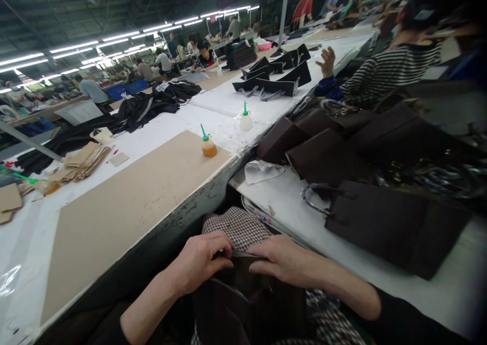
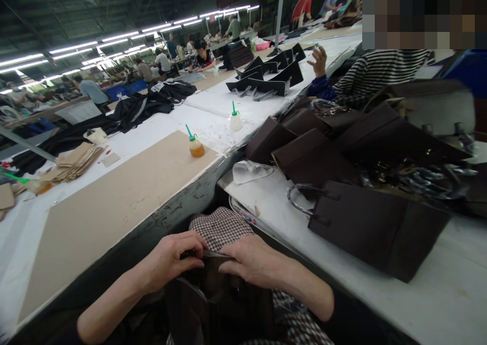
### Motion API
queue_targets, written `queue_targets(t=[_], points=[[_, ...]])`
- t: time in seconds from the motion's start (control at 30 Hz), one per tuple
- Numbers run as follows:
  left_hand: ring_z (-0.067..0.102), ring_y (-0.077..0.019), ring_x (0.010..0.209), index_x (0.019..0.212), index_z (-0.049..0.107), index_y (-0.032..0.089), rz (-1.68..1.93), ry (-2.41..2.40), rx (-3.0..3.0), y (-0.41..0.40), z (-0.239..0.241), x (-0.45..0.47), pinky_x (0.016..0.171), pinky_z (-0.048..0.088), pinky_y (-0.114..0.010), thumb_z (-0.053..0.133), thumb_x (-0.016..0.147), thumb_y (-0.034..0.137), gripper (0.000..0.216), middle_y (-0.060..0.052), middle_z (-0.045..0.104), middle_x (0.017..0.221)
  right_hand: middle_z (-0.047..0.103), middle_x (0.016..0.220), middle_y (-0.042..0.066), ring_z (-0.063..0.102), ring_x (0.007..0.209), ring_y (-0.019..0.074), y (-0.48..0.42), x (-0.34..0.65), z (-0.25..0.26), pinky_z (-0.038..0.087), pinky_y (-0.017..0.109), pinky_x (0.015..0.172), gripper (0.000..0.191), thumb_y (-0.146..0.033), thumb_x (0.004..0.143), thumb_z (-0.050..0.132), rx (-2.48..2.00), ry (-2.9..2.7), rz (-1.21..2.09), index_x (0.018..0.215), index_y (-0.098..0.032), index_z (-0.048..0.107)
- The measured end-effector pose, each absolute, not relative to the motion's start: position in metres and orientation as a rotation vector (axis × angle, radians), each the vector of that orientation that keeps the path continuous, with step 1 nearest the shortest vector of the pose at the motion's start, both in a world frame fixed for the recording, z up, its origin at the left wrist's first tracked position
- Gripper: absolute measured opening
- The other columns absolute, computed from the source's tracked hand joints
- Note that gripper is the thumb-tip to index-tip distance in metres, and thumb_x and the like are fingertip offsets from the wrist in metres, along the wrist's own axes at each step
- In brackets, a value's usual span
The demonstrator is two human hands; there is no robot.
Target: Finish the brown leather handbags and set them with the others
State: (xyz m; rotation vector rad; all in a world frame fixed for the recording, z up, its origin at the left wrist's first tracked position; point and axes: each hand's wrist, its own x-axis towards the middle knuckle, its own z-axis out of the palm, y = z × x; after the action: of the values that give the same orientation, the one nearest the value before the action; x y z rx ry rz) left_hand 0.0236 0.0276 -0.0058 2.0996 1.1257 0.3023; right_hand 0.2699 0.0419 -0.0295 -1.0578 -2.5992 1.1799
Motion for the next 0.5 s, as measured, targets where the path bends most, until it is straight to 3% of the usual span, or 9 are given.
queue_targets(t=[0.5], points=[[0.061, -0.0121, 0.098, 0.080, 0.061, 0.019, 0.319, 0.904, 2.044, 0.036, -0.005, 0.022, 0.084, 0.044, -0.020, 0.067, 0.085, 0.014, 0.008, 0.000, 0.061, 0.121, 0.051, 0.061, -0.003, 0.047, 0.061, 0.0124, 0.047, 0.256, -0.035, 0.029, 0.022, 0.058, 0.022, -0.028, 0.085, 0.058, -1.226, -2.354, 1.485, 0.067, -0.017, 0.063]])
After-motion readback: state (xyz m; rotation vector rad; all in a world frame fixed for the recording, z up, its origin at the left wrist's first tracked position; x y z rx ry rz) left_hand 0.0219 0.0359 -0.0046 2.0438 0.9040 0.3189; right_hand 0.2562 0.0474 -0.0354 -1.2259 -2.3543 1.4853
